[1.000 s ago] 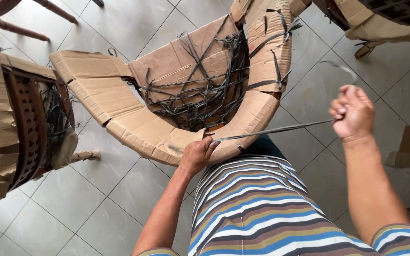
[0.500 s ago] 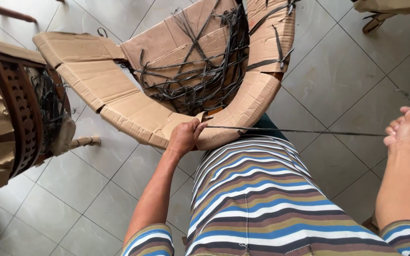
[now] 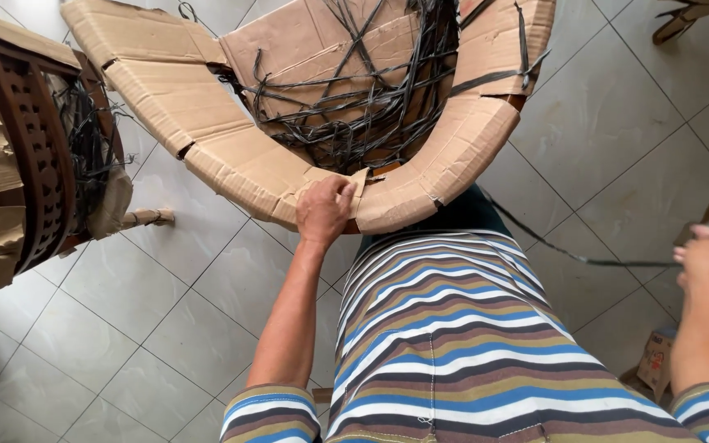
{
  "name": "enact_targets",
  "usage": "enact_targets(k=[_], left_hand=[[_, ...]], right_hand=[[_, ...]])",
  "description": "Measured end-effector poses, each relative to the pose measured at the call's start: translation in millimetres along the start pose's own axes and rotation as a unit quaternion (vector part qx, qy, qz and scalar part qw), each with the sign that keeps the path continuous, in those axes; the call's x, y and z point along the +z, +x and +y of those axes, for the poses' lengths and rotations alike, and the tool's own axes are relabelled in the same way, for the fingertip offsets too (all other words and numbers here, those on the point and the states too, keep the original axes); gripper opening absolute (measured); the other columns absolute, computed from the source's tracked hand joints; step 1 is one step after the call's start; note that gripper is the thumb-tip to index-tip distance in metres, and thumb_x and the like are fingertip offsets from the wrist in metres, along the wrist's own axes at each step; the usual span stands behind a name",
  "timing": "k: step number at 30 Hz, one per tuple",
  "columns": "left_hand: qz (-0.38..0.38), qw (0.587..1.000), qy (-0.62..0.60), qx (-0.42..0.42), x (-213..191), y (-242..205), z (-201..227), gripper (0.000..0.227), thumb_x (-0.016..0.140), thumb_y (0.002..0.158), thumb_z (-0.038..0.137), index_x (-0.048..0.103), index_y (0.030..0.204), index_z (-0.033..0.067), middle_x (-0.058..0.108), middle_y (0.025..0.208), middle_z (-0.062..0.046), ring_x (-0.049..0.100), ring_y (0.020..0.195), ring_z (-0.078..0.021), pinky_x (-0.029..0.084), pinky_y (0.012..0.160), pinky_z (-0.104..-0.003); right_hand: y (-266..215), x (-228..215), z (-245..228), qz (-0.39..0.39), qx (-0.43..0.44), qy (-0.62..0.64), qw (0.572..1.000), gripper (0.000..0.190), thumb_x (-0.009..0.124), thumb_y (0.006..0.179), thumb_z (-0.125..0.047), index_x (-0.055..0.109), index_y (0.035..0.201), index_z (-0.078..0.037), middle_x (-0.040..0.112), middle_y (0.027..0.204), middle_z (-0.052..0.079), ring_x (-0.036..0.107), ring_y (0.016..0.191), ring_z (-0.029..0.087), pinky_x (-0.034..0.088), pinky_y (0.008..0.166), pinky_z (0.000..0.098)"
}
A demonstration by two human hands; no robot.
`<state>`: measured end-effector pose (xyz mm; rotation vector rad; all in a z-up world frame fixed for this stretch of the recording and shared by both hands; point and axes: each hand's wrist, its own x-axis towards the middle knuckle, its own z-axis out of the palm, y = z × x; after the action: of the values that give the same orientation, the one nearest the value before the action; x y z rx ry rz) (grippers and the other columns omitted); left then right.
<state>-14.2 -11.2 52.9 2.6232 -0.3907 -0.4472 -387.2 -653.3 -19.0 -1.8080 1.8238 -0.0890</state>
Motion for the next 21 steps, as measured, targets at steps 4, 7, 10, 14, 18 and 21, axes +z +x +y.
enact_targets(k=[4, 7, 10, 14, 18, 21], left_hand=[[-0.244, 0.967, 0.061, -0.038, -32, 20, 35, 0.048, 0.038, 0.104, 0.052, 0.074, 0.113, 0.0213, 0.075, 0.111, -0.005, 0.065, 0.103, -0.0326, 0.045, 0.09, -0.051], [-0.328, 0.942, 0.057, -0.04, -27, 33, 38, 0.049, 0.034, 0.105, 0.047, 0.074, 0.105, 0.0176, 0.072, 0.117, -0.007, 0.064, 0.108, -0.0343, 0.042, 0.094, -0.052], [-0.403, 0.911, 0.045, -0.071, 12, 43, 28, 0.05, 0.032, 0.105, 0.043, 0.071, 0.116, 0.0135, 0.071, 0.125, -0.013, 0.064, 0.114, -0.0365, 0.045, 0.097, -0.052], [-0.43, 0.898, 0.035, -0.091, 68, 58, -4, 0.059, 0.032, 0.1, 0.042, 0.061, 0.144, 0.0142, 0.064, 0.142, -0.018, 0.057, 0.136, -0.037, 0.039, 0.118, -0.051], [-0.464, 0.879, 0.028, -0.101, 86, 65, -6, 0.061, 0.03, 0.101, 0.041, 0.056, 0.148, 0.0117, 0.057, 0.15, -0.018, 0.05, 0.142, -0.0384, 0.035, 0.122, -0.05], [-0.467, 0.874, 0.032, -0.127, 88, 71, -4, 0.062, 0.029, 0.101, 0.044, 0.057, 0.147, 0.0137, 0.057, 0.15, -0.017, 0.05, 0.142, -0.0369, 0.036, 0.122, -0.05]], right_hand=[[-88, 38, -66, -0.111, -0.028, -0.086, 0.99, 0.025, 0.055, 0.109, -0.006, 0.072, 0.119, -0.02, 0.068, 0.09, 0.0, 0.069, 0.072, 0.015, 0.051, 0.052, 0.0345], [-116, 85, -76, -0.232, -0.068, -0.067, 0.968, 0.019, 0.057, 0.11, -0.017, 0.072, 0.116, -0.008, 0.064, 0.083, 0.007, 0.061, 0.065, 0.018, 0.05, 0.058, 0.0324], [-124, 130, -68, -0.32, -0.085, -0.037, 0.943, 0.023, 0.054, 0.112, -0.016, 0.072, 0.118, -0.002, 0.067, 0.092, 0.008, 0.057, 0.074, 0.015, 0.052, 0.064, 0.029], [-143, 186, -90, -0.375, -0.087, -0.056, 0.921, 0.024, 0.057, 0.109, -0.021, 0.073, 0.115, -0.005, 0.064, 0.072, 0.011, 0.059, 0.059, 0.018, 0.052, 0.054, 0.0322], [-200, 192, -147, -0.425, -0.189, -0.139, 0.874, 0.026, 0.062, 0.105, -0.024, 0.077, 0.121, -0.009, 0.075, 0.101, 0.022, 0.069, 0.103, 0.04, 0.053, 0.088, 0.0498], [-207, 211, -152, -0.469, -0.266, -0.191, 0.82, 0.029, 0.06, 0.103, -0.026, 0.077, 0.122, -0.012, 0.075, 0.11, 0.022, 0.067, 0.113, 0.046, 0.052, 0.097, 0.0545]])
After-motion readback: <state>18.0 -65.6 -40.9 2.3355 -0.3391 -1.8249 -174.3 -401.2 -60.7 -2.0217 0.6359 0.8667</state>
